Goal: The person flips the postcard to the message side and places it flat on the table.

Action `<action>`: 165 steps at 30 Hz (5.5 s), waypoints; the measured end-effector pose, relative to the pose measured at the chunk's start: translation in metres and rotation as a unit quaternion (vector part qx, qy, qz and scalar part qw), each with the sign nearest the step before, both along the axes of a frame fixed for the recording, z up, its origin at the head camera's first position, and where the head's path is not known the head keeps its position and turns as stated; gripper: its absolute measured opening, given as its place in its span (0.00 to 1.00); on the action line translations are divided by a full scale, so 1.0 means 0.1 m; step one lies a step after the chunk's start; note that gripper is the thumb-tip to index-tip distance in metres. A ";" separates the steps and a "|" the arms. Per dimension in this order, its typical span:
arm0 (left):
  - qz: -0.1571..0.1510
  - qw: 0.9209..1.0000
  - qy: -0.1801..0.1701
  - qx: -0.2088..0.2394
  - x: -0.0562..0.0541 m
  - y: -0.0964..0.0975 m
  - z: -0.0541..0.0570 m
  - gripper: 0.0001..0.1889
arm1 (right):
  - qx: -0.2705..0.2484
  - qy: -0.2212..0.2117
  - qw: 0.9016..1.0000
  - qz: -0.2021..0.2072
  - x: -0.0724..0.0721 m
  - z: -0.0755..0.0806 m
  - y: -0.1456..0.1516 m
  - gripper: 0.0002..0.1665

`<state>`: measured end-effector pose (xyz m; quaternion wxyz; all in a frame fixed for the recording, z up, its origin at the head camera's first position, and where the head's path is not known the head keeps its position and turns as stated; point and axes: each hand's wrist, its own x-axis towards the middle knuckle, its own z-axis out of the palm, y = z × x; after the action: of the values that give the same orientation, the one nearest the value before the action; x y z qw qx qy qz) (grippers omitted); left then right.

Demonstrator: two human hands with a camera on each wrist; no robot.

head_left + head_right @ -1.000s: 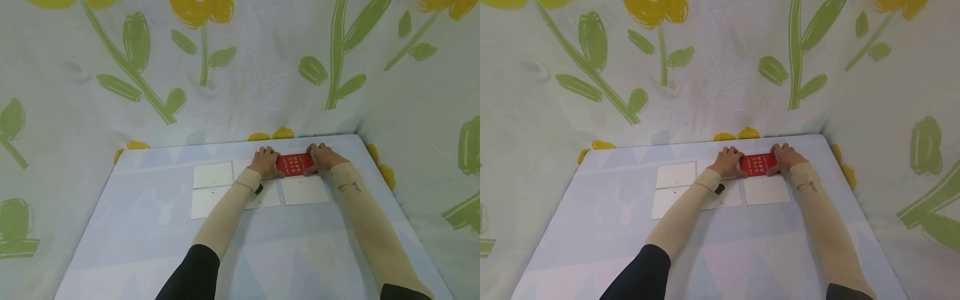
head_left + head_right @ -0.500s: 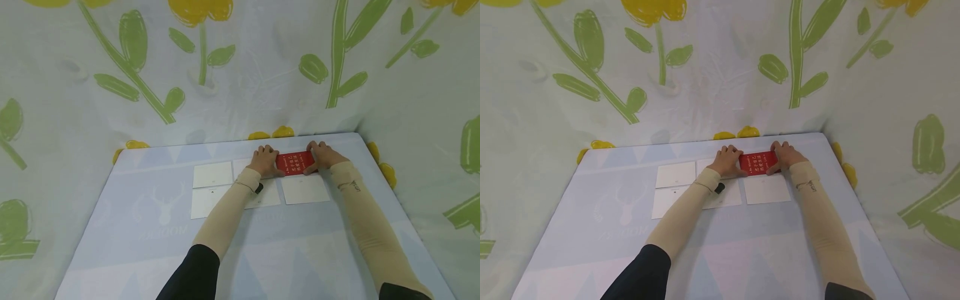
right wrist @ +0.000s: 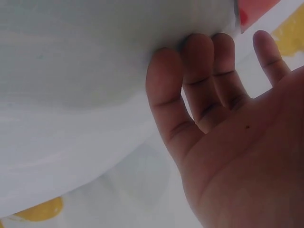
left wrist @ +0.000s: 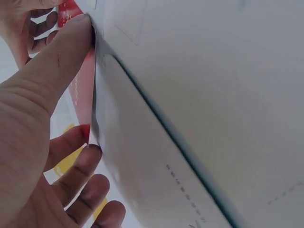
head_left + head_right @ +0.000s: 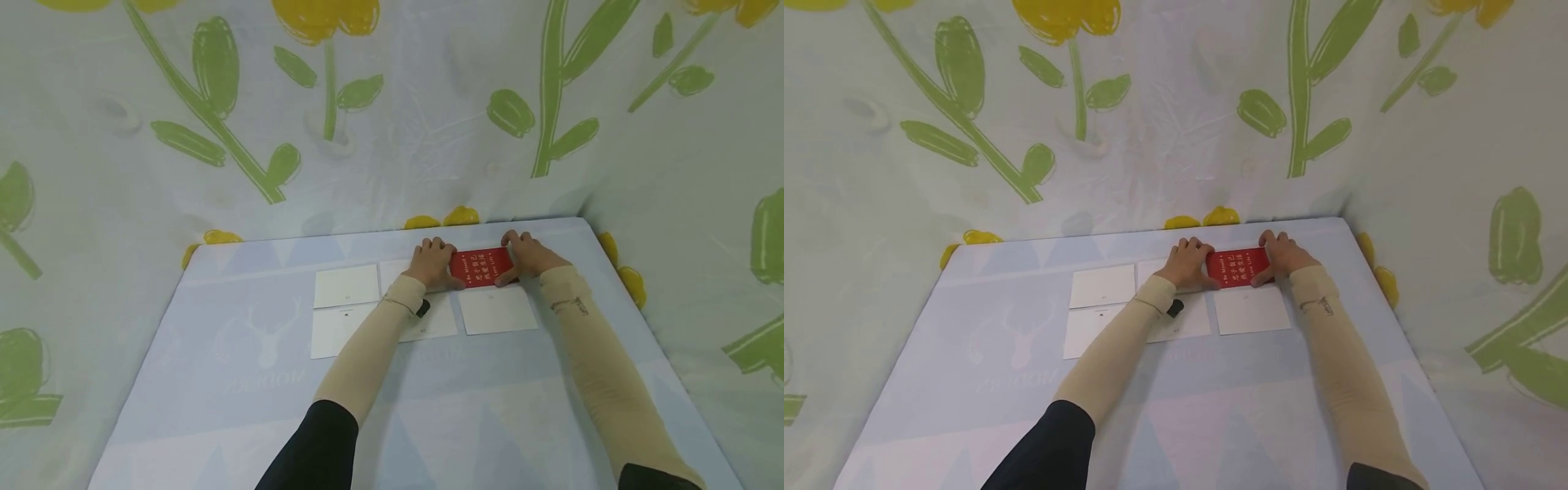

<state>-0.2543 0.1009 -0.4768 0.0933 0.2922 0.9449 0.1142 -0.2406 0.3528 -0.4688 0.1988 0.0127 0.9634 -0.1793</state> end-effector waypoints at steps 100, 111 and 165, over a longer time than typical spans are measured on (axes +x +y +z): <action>-0.001 0.972 -0.033 0.231 0.62 -0.37 0.22 0.27 | -0.183 0.202 0.962 0.015 1.26 0.24 0.01 0.30; -0.026 0.986 0.030 0.160 0.62 -0.36 0.16 0.27 | -0.171 0.218 0.960 0.035 1.29 0.19 0.02 0.30; -0.027 0.989 0.024 0.143 0.60 -0.19 -0.03 0.23 | -0.157 0.190 0.968 0.049 1.03 -0.01 0.18 0.28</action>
<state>-0.1945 0.0814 -0.4793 0.0310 0.3302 0.9128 0.2383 -0.1373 0.3707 -0.4697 0.0197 -0.0998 0.9429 -0.3173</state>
